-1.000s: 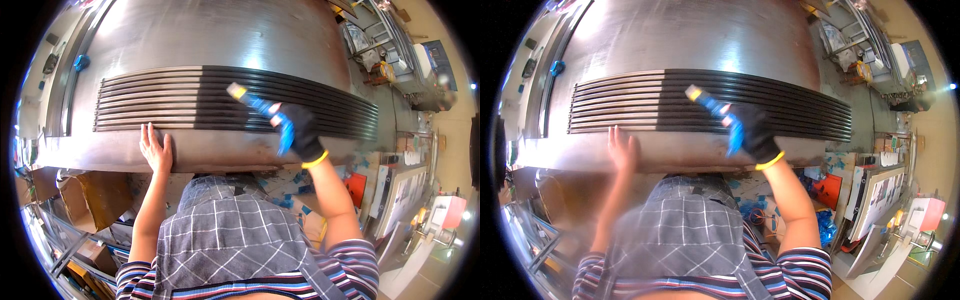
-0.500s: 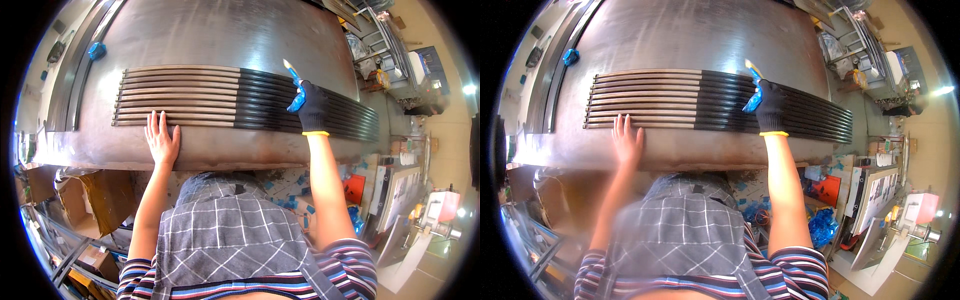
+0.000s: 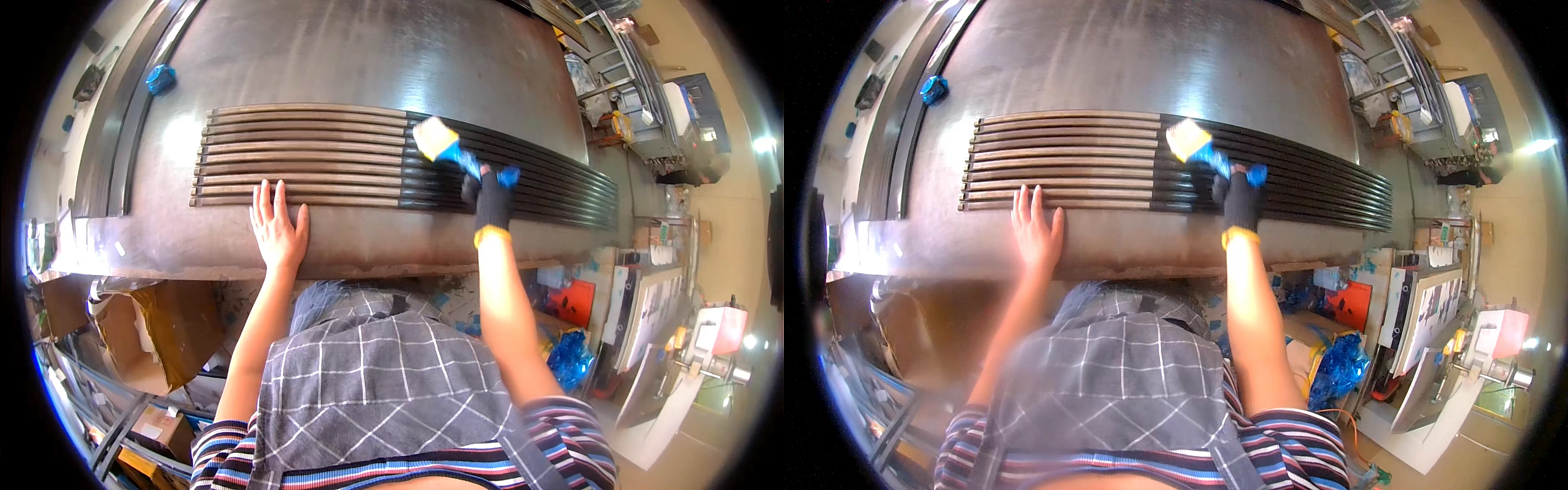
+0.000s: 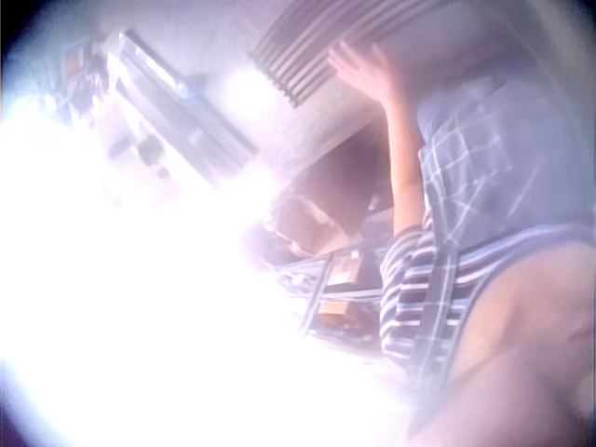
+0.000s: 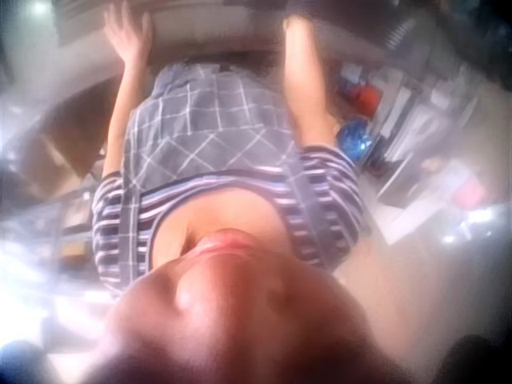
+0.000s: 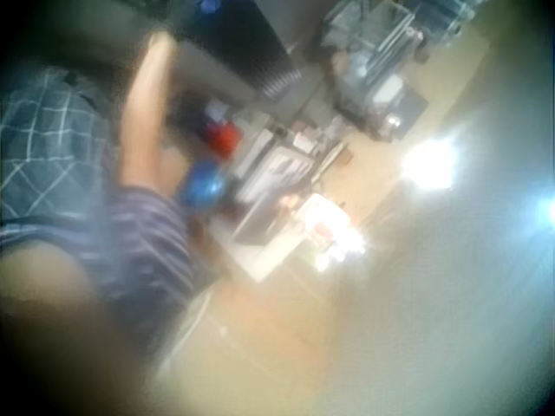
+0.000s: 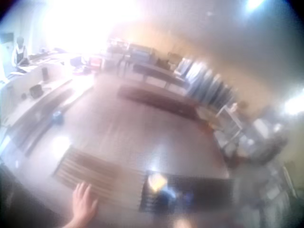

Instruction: The person arranges long wooden rods on a large metal table, then applies a dark coating to them using a brush. The person also handles a black flexible strip and a white rectangular piece, placing them on the rods.

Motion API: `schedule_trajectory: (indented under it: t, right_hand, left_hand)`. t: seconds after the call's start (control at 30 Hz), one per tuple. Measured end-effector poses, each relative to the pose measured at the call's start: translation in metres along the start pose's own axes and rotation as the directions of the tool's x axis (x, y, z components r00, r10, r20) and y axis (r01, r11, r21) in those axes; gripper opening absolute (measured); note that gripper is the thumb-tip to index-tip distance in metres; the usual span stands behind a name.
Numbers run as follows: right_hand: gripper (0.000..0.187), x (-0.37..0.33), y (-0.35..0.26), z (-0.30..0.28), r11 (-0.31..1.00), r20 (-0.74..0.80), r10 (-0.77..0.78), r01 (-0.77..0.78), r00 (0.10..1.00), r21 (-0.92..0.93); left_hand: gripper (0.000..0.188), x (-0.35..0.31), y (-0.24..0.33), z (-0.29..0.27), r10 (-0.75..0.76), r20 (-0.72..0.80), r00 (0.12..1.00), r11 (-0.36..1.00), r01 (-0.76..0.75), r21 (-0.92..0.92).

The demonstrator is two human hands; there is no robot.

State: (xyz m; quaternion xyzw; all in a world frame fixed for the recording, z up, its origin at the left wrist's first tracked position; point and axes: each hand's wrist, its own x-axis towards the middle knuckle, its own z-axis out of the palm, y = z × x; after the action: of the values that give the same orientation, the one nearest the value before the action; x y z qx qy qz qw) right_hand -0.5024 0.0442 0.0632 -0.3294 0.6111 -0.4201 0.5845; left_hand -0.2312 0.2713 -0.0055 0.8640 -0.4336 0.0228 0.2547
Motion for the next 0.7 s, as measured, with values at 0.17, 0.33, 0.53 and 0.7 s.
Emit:
schedule_trajectory:
  t: [0.17,0.33,0.53,0.7]
  right_hand:
    - [0.015,-0.067,-0.004,-0.082,0.982,-0.11,-0.082,0.062,0.991,-0.177]
    - [0.02,-0.061,-0.02,-0.045,0.967,0.0,-0.247,0.247,0.969,-0.057]
    - [0.021,-0.094,0.002,-0.092,0.955,0.003,-0.132,0.128,0.991,-0.269]
    - [0.019,-0.101,0.005,-0.104,0.961,-0.06,-0.222,0.208,0.973,-0.183]
  left_hand:
    - [0.061,-0.002,0.007,0.0,-0.004,0.011,1.0,1.0,0.004,-0.011]
    - [0.063,-0.003,0.016,0.004,0.008,0.021,1.0,1.0,-0.008,-0.002]
    - [0.062,-0.005,0.025,0.007,0.024,-0.015,1.0,1.0,-0.023,0.007]
    - [0.061,-0.005,0.034,0.009,0.025,-0.018,1.0,1.0,-0.025,0.012]
